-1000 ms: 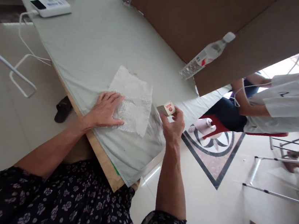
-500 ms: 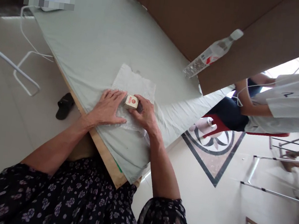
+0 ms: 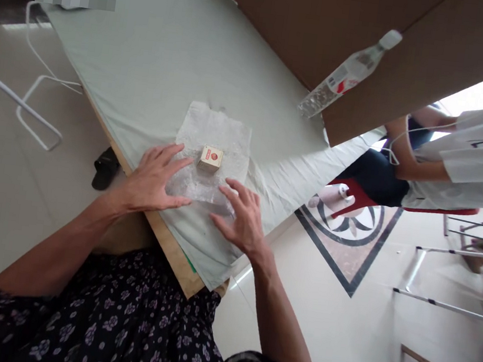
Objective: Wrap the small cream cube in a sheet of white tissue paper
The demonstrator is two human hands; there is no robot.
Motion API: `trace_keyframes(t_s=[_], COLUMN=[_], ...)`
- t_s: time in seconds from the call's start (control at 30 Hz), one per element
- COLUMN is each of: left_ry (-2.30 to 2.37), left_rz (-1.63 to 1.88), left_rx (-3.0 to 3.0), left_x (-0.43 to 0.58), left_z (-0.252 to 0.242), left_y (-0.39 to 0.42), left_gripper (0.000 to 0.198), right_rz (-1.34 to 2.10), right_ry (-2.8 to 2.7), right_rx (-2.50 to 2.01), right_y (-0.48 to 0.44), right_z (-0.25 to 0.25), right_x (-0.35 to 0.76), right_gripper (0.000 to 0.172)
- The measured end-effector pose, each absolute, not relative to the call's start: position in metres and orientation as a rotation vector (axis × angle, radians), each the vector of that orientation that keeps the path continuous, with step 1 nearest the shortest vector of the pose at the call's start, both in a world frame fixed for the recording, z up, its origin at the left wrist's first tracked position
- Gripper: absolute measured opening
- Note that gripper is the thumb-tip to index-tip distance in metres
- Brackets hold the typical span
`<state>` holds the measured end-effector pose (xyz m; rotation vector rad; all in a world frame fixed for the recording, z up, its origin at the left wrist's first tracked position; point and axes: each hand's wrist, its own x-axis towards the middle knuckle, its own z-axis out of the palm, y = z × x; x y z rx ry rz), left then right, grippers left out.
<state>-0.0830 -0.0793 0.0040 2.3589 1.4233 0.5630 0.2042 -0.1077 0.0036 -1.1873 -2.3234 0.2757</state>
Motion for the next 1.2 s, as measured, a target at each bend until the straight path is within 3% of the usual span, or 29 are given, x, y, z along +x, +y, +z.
trace_keyframes(t_s=[0.17,0.3,0.53,0.83,1.2], left_ry=[1.440,1.511,1.577,1.534,1.447], left_rz=[0.513,0.635,0.907,1.021,1.186], left_rx=[2.435,2.417,2.246,1.834,1.648], left_x=[-0.073,-0.060,-0.040,-0.026,-0.023], left_z=[0.005,0.008,0.020,0.018,0.012], left_y=[-0.093,-0.089,-0.051,-0.022,-0.032], left_gripper=[0.062,0.031,0.011,0.010,0.015], right_rz=[0.037,0.066,0.403,1.035,0.888], right_ry=[-2.295,-2.177,-1.892,-1.559,-1.545], right_rx=[-1.289,-1.256,-1.283,-1.229,-1.274], right_y=[-0.111,-0.092,-0.050,-0.011,-0.026], right_z=[-0.016,-0.009,0.019,-0.005,-0.004], right_x=[0.186,0.175,0.179,0.167,0.161], right_gripper=[0.019,0.017,0.014,0.029,0.025])
